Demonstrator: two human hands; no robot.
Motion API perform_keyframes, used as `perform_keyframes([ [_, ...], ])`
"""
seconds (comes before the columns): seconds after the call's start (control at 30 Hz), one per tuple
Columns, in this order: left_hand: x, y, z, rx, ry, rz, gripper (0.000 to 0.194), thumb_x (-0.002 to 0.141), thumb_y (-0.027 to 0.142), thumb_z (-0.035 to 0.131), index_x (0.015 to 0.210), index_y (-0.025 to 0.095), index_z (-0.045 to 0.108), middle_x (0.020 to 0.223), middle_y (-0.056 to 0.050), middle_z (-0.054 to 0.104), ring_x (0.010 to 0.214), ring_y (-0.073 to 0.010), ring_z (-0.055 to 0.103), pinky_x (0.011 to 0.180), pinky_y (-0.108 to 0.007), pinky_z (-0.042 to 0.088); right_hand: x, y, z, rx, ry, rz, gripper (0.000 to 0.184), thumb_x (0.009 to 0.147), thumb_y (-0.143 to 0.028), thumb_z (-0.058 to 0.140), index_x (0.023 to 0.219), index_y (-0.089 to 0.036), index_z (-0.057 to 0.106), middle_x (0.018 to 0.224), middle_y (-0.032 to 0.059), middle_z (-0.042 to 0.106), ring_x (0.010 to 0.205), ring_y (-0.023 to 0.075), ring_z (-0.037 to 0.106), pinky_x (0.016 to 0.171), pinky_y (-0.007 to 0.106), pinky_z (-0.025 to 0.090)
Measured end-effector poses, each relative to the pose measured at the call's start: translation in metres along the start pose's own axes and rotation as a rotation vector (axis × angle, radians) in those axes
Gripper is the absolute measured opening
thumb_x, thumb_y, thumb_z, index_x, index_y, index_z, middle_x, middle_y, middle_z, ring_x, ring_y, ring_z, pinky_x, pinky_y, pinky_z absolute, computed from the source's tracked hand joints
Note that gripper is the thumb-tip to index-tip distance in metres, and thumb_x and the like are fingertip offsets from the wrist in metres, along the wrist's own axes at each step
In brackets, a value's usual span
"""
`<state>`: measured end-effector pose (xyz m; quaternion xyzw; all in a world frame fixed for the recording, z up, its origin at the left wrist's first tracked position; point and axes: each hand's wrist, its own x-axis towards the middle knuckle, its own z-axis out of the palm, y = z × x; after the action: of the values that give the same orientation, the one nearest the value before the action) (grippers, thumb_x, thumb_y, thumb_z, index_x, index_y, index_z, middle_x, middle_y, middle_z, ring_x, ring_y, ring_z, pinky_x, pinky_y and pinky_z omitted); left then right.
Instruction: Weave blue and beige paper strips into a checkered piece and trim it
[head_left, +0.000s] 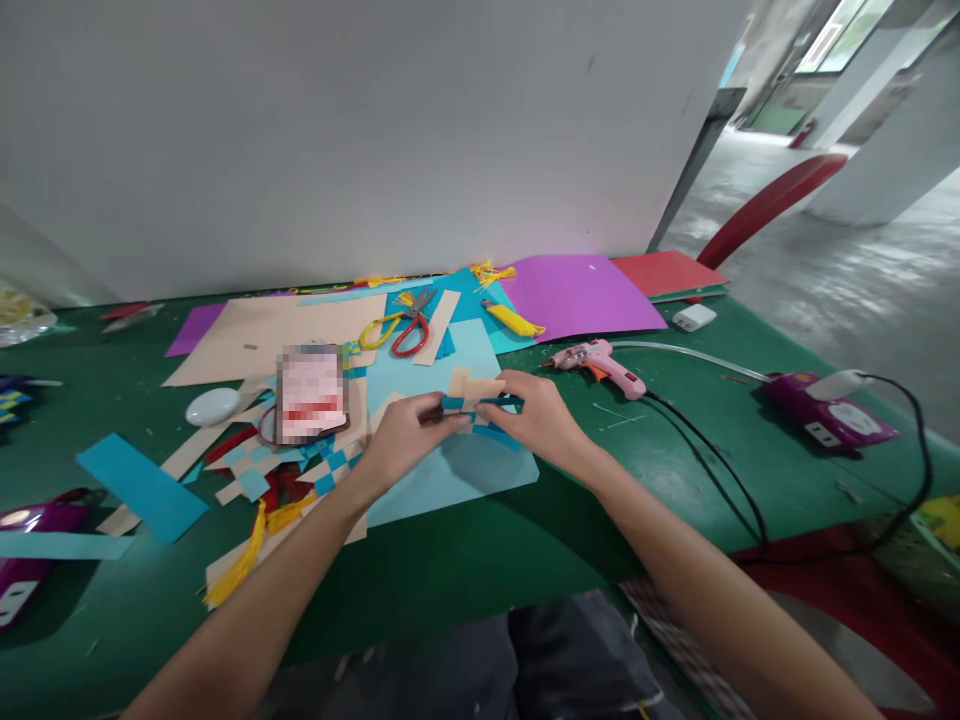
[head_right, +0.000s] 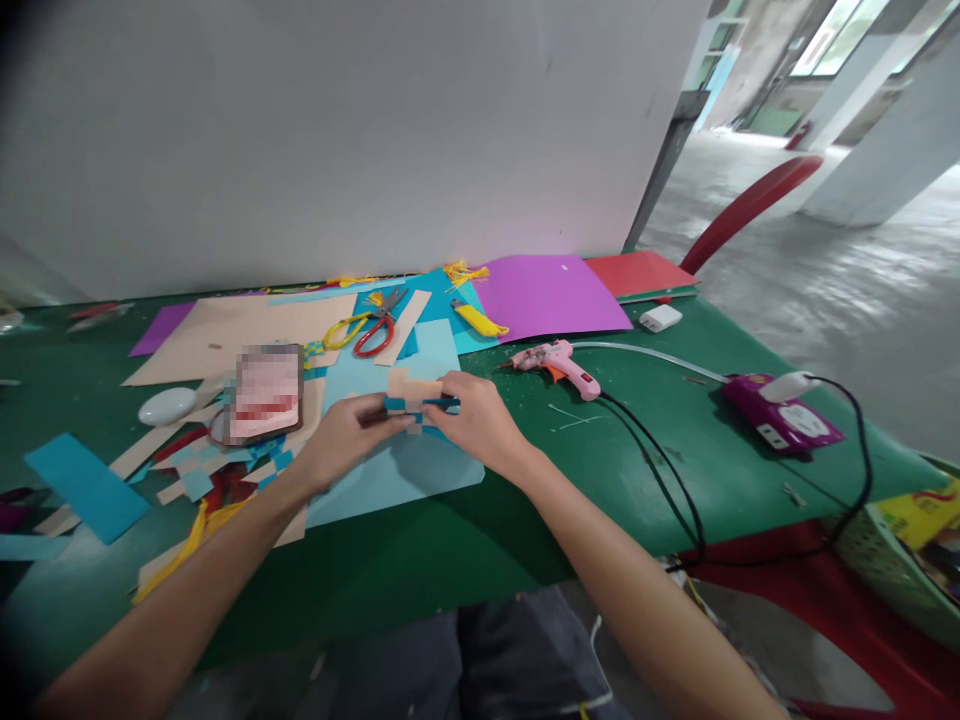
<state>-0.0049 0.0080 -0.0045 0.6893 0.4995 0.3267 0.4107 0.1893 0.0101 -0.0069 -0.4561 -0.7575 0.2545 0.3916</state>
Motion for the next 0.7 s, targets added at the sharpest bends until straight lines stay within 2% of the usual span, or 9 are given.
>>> perform_keyframes([
  [0.1,0.000,0.001,-0.003,0.008,-0.025,0.008,0.035,0.076,0.049,0.066,0.093,0.018,0.071,0.087,-0.005,0.071,0.085,-0.0259,0.065,0.074,-0.033,0.051,-0.001,0.002,0.000,0.000,-0.023,0.010,0.008,0.080,-0.022,0.060,0.077,-0.017,0.065,0.075,0.0028,0.065,0.069,0.0155,0.057,0.063,0.025,0.038],
  [0.23,0.002,-0.004,-0.008,0.048,-0.062,-0.013,0.033,0.074,0.049,0.069,0.085,0.019,0.075,0.086,-0.005,0.074,0.081,-0.0280,0.066,0.069,-0.032,0.052,-0.002,0.005,0.000,0.033,-0.072,0.022,0.009,0.078,-0.023,0.063,0.082,-0.018,0.069,0.082,0.0046,0.068,0.073,0.0177,0.059,0.066,0.027,0.039],
  [0.43,0.004,-0.014,-0.009,0.120,-0.068,0.021,0.029,0.076,0.047,0.067,0.084,0.020,0.075,0.087,-0.004,0.075,0.084,-0.0298,0.067,0.074,-0.036,0.053,-0.003,0.009,0.002,-0.003,-0.156,0.061,0.008,0.075,-0.025,0.066,0.079,-0.022,0.071,0.079,0.0055,0.068,0.074,0.0212,0.060,0.063,0.028,0.040],
  [0.5,0.004,-0.012,-0.010,0.105,-0.069,0.042,0.033,0.074,0.047,0.069,0.092,0.020,0.074,0.095,-0.006,0.074,0.089,-0.0297,0.067,0.079,-0.038,0.053,-0.003,0.009,0.003,0.012,-0.152,0.072,0.010,0.075,-0.025,0.065,0.082,-0.022,0.072,0.079,0.0056,0.069,0.074,0.0218,0.061,0.063,0.028,0.041],
  [0.57,0.003,-0.005,-0.014,0.061,0.028,0.118,0.049,0.073,0.047,0.071,0.115,0.022,0.065,0.114,-0.007,0.068,0.102,-0.0292,0.064,0.088,-0.040,0.051,-0.003,0.008,0.005,0.031,-0.139,0.078,0.013,0.076,-0.024,0.064,0.086,-0.022,0.072,0.079,0.0056,0.070,0.074,0.0222,0.061,0.063,0.028,0.041],
  [0.6,0.001,0.002,-0.016,0.062,0.131,0.181,0.057,0.073,0.047,0.071,0.124,0.022,0.058,0.123,-0.008,0.064,0.111,-0.0291,0.059,0.093,-0.041,0.049,-0.003,0.007,0.005,0.037,-0.136,0.078,0.015,0.076,-0.024,0.064,0.088,-0.022,0.072,0.079,0.0054,0.070,0.074,0.0222,0.061,0.063,0.028,0.041],
  [0.63,-0.002,0.010,-0.017,0.088,0.262,0.260,0.059,0.075,0.047,0.069,0.127,0.023,0.055,0.127,-0.008,0.060,0.116,-0.0291,0.055,0.096,-0.043,0.046,-0.003,0.007,0.005,0.040,-0.136,0.076,0.016,0.076,-0.023,0.063,0.090,-0.023,0.072,0.079,0.0050,0.070,0.073,0.0219,0.061,0.063,0.028,0.041],
  [0.67,-0.006,0.020,-0.016,0.149,0.379,0.338,0.054,0.076,0.046,0.069,0.123,0.023,0.057,0.126,-0.009,0.060,0.119,-0.0296,0.052,0.100,-0.045,0.043,-0.003,0.006,0.006,0.037,-0.135,0.073,0.015,0.077,-0.023,0.063,0.088,-0.022,0.072,0.078,0.0046,0.069,0.071,0.0212,0.060,0.062,0.028,0.041],
  [0.7,-0.012,0.032,-0.012,0.217,0.448,0.420,0.047,0.073,0.045,0.071,0.114,0.023,0.063,0.119,-0.008,0.064,0.118,-0.0307,0.053,0.103,-0.047,0.040,-0.003,0.006,0.006,0.030,-0.138,0.068,0.012,0.077,-0.023,0.062,0.085,-0.021,0.071,0.075,0.0043,0.069,0.068,0.0202,0.059,0.061,0.028,0.040],
])
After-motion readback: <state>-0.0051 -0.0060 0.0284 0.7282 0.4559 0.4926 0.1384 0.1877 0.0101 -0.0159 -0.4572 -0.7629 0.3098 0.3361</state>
